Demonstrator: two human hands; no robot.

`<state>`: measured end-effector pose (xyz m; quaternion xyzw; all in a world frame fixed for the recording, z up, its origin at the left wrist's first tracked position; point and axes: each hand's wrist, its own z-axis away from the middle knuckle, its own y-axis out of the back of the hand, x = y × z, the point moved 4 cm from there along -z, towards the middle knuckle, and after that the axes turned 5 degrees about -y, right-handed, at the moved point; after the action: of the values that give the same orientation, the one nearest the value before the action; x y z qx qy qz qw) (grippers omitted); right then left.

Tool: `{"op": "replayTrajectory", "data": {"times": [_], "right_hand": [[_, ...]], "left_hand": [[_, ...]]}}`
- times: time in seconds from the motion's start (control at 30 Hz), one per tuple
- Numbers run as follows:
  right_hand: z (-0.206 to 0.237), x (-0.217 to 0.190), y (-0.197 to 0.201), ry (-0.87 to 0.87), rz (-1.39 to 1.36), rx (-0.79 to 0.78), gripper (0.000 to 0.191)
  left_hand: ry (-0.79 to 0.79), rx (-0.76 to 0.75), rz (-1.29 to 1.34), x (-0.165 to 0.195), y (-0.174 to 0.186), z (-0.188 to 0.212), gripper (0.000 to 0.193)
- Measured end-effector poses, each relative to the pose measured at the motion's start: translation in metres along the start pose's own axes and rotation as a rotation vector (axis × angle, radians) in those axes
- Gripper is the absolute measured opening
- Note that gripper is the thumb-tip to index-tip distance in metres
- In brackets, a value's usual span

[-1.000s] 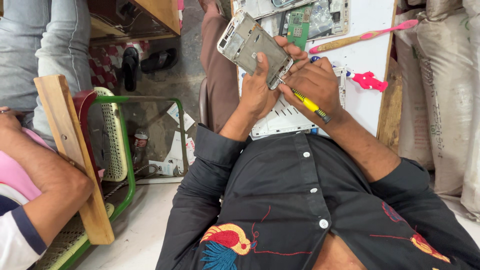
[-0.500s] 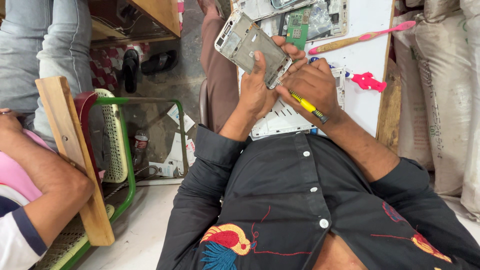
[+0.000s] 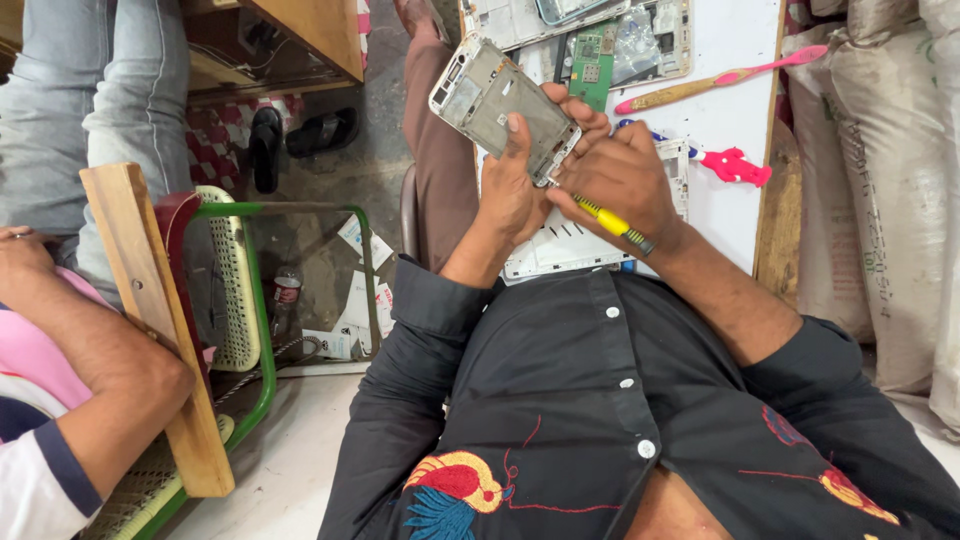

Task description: The person uses a yellow-handled screwdriver to remove screws from the back of a disassembled mobile phone. They hold the phone with their left hand and turn the screwdriver with their right hand, working on the device's internal frame.

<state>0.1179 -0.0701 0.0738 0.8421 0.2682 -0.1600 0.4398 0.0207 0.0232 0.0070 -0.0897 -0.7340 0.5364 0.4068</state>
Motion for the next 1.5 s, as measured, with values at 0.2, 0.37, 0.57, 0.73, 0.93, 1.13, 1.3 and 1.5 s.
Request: {"op": "replayTrajectory", "data": {"times": [0.2,0.37,0.57,0.73,0.93,1.13,1.3,1.5], "right_hand": [[0.0011,0.0020,0.0004,-0.037,0.028,0.006,0.016],[-0.0002,-0.0002,0.0002,-0.005,0.002,0.016,0.017],[-0.0011,-0.0052,0.0004,0.037,0.014,-0.018,0.017],[-0.0019,-0.0035,0.0030,-0.020,0.006,0.020,0.016],[-0.0014,-0.0051,0.0008,-0.014,0.000,-0.002,0.016],[-0.0004,-0.0050,0.0000,0.046,0.000,-0.054,0.017],[0.0002,-0.0008,0.0002,-0.016,0.004,0.000,0.017],[0.0021,-0.0013,-0.0013,0.013,-0.002,-0.029,0.018]], "left_hand": [[-0.010,0.010,0.009,-0.0016,0.0010,-0.0014,0.059],[-0.006,0.007,0.010,-0.0023,0.0014,-0.0003,0.060],[-0.014,0.006,-0.017,-0.0019,0.0005,-0.0004,0.060],[-0.009,0.000,0.002,-0.0022,-0.0012,-0.0018,0.060],[-0.017,-0.011,-0.022,0.0008,-0.0023,-0.0011,0.060],[0.003,-0.011,-0.039,-0.0001,-0.0031,0.0003,0.062],[0.009,-0.002,-0.037,-0.0010,-0.0027,0.0001,0.063],[0.005,-0.011,-0.049,0.0008,-0.0030,-0.0014,0.064]]}}
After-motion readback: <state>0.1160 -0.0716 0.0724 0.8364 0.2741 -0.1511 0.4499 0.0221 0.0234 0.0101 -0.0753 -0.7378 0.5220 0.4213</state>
